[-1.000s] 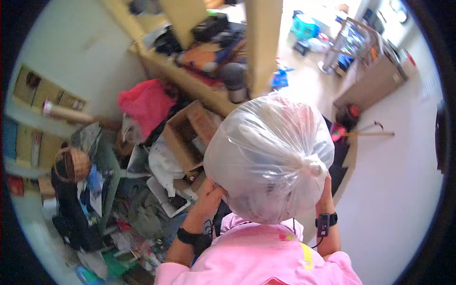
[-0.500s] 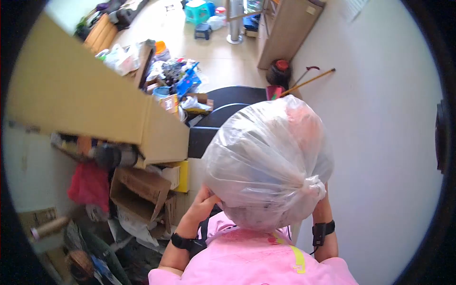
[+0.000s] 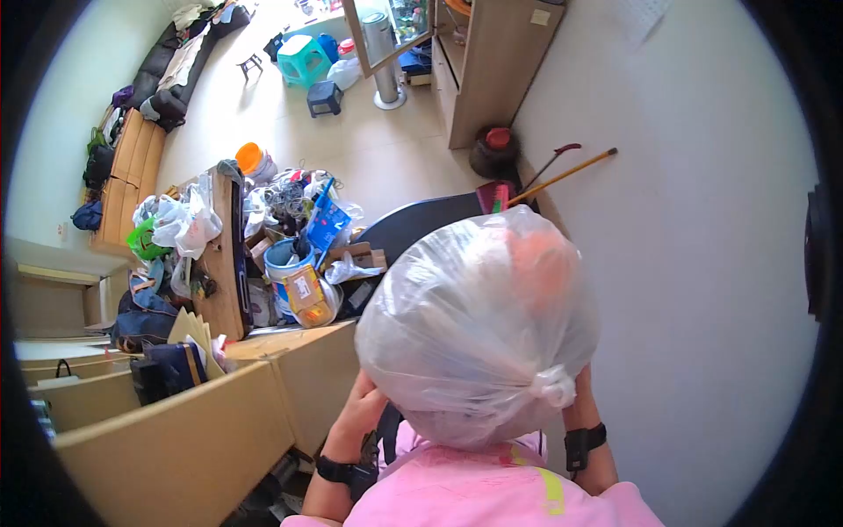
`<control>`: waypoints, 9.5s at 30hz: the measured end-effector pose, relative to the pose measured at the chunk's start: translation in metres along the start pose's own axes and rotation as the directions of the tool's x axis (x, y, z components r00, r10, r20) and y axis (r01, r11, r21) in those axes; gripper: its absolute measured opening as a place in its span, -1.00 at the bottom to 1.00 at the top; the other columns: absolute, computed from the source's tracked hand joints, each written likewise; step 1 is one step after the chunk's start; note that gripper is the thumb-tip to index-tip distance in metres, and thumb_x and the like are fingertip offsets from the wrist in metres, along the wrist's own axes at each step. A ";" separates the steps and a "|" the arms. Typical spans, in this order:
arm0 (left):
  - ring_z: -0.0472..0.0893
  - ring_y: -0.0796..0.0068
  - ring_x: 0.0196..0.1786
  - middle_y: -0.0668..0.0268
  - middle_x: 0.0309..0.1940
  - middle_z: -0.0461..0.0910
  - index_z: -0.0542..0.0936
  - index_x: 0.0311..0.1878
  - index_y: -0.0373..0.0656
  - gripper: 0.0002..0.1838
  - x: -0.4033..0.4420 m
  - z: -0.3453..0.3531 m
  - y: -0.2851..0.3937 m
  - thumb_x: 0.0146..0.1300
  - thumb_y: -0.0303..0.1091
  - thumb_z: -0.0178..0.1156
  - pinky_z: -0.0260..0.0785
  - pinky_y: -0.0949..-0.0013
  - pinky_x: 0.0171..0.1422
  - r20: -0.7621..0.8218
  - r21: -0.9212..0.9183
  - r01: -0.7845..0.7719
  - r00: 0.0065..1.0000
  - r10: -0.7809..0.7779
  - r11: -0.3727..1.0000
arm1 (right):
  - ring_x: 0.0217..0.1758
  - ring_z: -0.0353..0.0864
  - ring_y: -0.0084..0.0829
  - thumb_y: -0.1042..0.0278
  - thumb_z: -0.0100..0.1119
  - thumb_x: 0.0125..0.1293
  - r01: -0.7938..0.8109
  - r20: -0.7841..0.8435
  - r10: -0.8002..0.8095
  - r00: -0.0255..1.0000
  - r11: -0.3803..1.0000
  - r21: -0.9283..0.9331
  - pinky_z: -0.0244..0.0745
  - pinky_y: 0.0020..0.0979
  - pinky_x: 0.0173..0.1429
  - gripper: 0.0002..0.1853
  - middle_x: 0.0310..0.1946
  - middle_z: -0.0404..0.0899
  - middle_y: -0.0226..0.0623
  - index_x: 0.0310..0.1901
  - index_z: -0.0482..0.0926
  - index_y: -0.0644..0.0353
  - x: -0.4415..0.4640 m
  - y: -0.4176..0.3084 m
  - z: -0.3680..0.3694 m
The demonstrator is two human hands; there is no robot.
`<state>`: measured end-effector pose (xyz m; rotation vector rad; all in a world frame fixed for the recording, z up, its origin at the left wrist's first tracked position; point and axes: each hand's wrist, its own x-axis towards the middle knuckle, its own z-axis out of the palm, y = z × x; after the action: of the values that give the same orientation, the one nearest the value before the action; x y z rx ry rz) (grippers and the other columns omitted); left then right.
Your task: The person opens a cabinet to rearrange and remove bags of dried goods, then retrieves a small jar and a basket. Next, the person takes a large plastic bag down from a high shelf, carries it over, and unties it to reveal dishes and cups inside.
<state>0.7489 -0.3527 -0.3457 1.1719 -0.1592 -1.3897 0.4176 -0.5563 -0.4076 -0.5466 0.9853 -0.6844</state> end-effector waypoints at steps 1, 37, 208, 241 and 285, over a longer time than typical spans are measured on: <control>0.26 0.36 0.39 0.19 0.35 0.29 0.11 0.44 -0.25 -0.36 0.010 -0.005 0.003 0.30 -0.56 0.03 0.09 0.30 0.45 0.019 0.056 -0.029 0.999 0.028 0.998 | 0.20 0.48 -0.38 -0.12 -0.04 0.41 -0.034 0.036 0.033 0.999 0.999 0.027 0.50 -0.27 0.18 -0.40 0.23 0.43 -0.34 0.32 0.30 0.11 0.010 0.013 -0.015; 0.30 0.21 0.39 0.20 0.40 0.25 0.11 0.46 -0.13 -0.24 0.631 -0.161 0.206 0.34 0.12 -0.01 0.14 0.09 0.44 0.014 -0.405 -0.180 0.979 0.203 0.896 | 0.32 0.39 -0.28 -0.24 -0.24 0.45 -0.026 0.097 0.006 0.995 0.980 0.199 0.35 -0.23 0.35 -0.32 0.30 0.37 -0.30 0.38 0.23 0.11 0.664 -0.044 0.281; 0.10 0.00 0.47 0.16 0.50 -0.10 -0.24 0.51 0.04 0.08 1.486 -0.121 0.191 0.15 0.59 -0.21 0.13 -0.29 0.31 0.325 0.234 0.456 0.796 -0.511 0.859 | -0.27 0.58 -0.44 0.37 0.30 0.19 -0.019 -0.447 -0.550 0.706 0.617 -0.787 0.48 -0.42 -0.12 -0.69 -0.30 0.62 -0.23 -0.05 0.52 0.26 1.291 -0.142 0.312; 0.24 -0.10 0.40 0.05 0.45 -0.02 -0.30 0.48 0.00 0.12 1.480 -0.103 0.217 0.12 0.60 -0.18 0.25 -0.29 0.26 0.292 0.258 0.501 0.774 -0.561 0.826 | -0.38 0.64 -0.04 0.40 0.02 0.36 -0.293 -0.148 -0.884 0.444 0.013 -0.956 0.50 -0.16 -0.33 -0.78 -0.31 0.66 -0.16 0.03 0.44 0.01 1.278 -0.130 0.332; 0.19 0.01 0.45 0.05 0.46 0.08 -0.11 0.52 -0.08 0.09 1.479 -0.098 0.219 0.16 0.61 -0.37 0.09 -0.11 0.44 0.230 0.203 0.602 0.737 -0.635 0.772 | -0.15 0.54 -0.12 0.53 0.26 0.10 -0.298 -0.099 -0.947 0.305 0.004 -0.955 0.46 -0.17 -0.15 -0.81 -0.38 0.49 -0.15 -0.23 0.51 0.23 1.286 -0.143 0.319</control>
<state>1.3551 -1.5468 -1.0185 1.1611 -0.0475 -2.1794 1.1480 -1.5617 -0.8875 -2.0481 2.4696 -0.8394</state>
